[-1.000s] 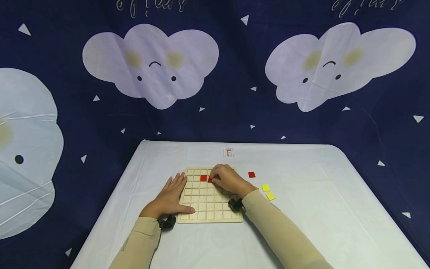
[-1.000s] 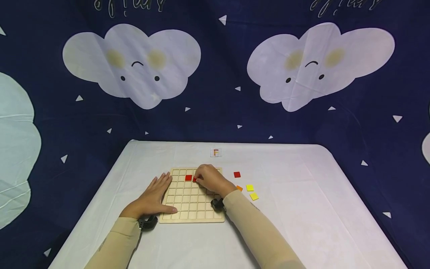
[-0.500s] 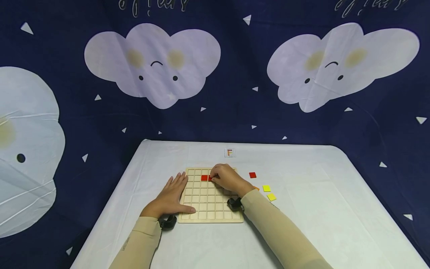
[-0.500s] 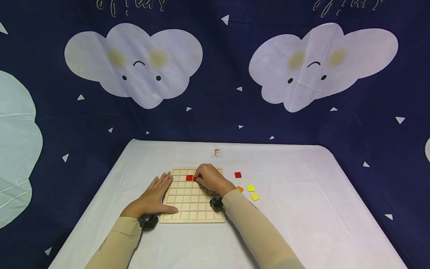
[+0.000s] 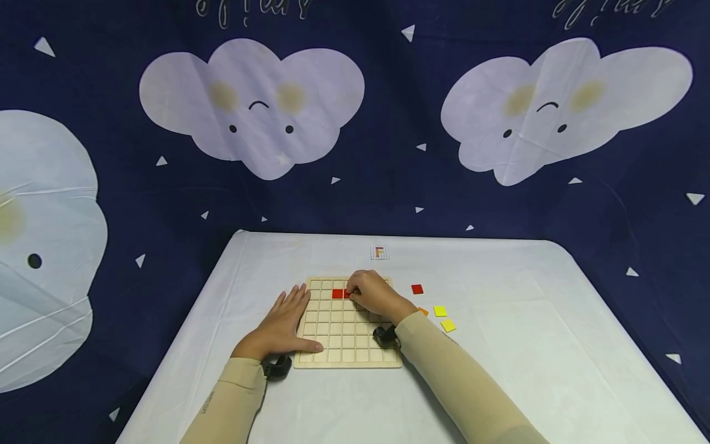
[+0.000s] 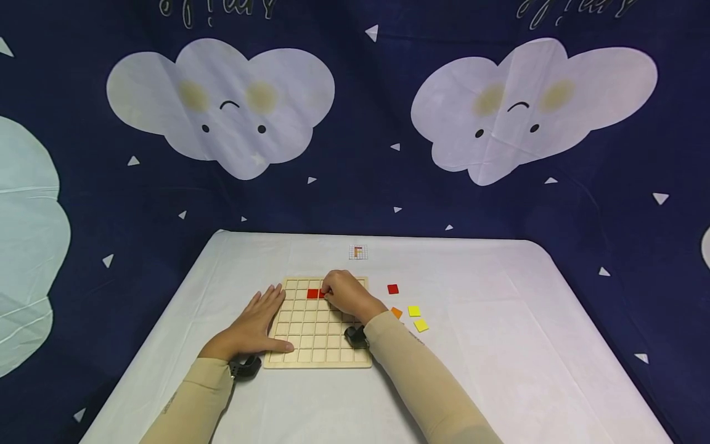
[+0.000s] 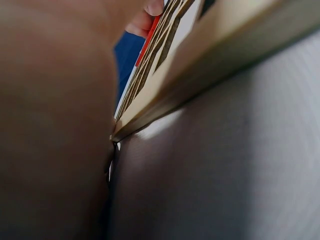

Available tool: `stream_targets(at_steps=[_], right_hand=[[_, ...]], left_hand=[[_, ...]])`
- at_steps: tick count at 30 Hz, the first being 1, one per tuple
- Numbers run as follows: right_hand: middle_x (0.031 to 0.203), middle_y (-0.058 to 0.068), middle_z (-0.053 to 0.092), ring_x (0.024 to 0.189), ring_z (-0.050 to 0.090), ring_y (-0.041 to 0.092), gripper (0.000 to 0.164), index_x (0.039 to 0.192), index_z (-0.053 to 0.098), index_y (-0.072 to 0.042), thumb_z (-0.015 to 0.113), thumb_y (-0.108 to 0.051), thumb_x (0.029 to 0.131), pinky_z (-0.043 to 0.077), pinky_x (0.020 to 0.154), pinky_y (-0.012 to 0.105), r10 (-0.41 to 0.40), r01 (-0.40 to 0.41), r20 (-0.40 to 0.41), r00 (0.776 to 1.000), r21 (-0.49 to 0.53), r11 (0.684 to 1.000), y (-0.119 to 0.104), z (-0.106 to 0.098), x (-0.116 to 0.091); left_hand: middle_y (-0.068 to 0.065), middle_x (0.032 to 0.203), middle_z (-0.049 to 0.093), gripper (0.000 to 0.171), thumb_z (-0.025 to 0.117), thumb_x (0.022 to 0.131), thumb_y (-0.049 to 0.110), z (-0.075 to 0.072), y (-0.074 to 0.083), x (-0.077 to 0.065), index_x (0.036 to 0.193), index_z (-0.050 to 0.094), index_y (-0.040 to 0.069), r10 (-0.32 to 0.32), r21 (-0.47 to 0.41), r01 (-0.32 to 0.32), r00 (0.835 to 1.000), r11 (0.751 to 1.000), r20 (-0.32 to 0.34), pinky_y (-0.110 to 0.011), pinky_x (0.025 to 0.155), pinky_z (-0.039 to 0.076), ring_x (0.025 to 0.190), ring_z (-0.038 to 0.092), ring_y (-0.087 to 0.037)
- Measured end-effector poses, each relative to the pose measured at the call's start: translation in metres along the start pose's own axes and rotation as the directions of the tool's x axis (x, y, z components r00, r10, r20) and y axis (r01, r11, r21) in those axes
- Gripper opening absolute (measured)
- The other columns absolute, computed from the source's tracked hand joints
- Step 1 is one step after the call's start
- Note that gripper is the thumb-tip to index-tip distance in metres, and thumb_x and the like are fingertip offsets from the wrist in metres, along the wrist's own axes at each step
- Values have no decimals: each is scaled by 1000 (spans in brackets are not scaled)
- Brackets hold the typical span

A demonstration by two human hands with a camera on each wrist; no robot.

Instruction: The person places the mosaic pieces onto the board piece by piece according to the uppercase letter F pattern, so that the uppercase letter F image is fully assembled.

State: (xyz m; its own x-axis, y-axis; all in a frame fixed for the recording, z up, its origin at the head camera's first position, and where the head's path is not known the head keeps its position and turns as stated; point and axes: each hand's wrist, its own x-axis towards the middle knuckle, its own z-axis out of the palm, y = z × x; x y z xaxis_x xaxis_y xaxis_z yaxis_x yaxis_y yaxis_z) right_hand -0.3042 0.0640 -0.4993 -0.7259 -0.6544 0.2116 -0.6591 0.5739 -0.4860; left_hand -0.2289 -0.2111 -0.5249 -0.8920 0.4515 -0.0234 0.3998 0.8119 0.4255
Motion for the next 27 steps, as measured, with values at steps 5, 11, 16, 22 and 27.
stream_targets(at_steps=[5, 11, 16, 22, 27], right_hand=[[110, 7, 72, 105, 68, 24, 11, 101, 80, -5, 75, 3, 96, 58, 87, 33, 22, -22, 2, 1000, 14, 1000, -1, 0, -1], [112, 4, 72, 106, 68, 21, 11, 102, 80, -7, 77, 0, 96, 57, 89, 33, 68, -67, -16, 998, 56, 996, 1, -4, -5], [107, 1, 71, 94, 65, 14, 9, 102, 80, -7, 78, -1, 95, 57, 82, 32, 121, -111, -68, 990, 130, 985, 7, -11, -13], [109, 0, 71, 96, 67, 16, 13, 108, 79, -3, 78, -1, 96, 58, 85, 32, 196, -169, -120, 973, 203, 964, 22, -25, -28], [114, 3, 72, 98, 68, 21, 15, 111, 79, -3, 77, -3, 96, 59, 86, 36, 260, -221, -171, 950, 215, 951, 35, -40, -41]], left_hand=[[-21, 172, 11, 140, 77, 70, 81, 1, -1, 0, 165, 19, -5, 1, 1, -1, 1000, 1000, 1, -54, 126, 2, 159, 4, -35], [-22, 172, 11, 140, 77, 71, 81, -1, 0, 0, 165, 20, -5, 4, -1, -4, 1000, 1000, -1, -54, 126, 2, 159, 5, -35], [-21, 173, 11, 139, 78, 71, 79, -3, 3, -1, 165, 20, -6, -2, -3, 2, 1000, 1000, 6, -54, 126, 2, 159, 4, -35], [-22, 172, 12, 140, 78, 70, 79, -3, 3, -1, 164, 20, -7, 5, -3, -5, 1000, 1000, -1, -54, 126, 2, 159, 5, -36], [-22, 172, 11, 141, 78, 70, 80, -3, 2, -2, 164, 20, -7, 5, -4, -5, 1000, 1000, -1, -54, 126, 3, 159, 5, -36]])
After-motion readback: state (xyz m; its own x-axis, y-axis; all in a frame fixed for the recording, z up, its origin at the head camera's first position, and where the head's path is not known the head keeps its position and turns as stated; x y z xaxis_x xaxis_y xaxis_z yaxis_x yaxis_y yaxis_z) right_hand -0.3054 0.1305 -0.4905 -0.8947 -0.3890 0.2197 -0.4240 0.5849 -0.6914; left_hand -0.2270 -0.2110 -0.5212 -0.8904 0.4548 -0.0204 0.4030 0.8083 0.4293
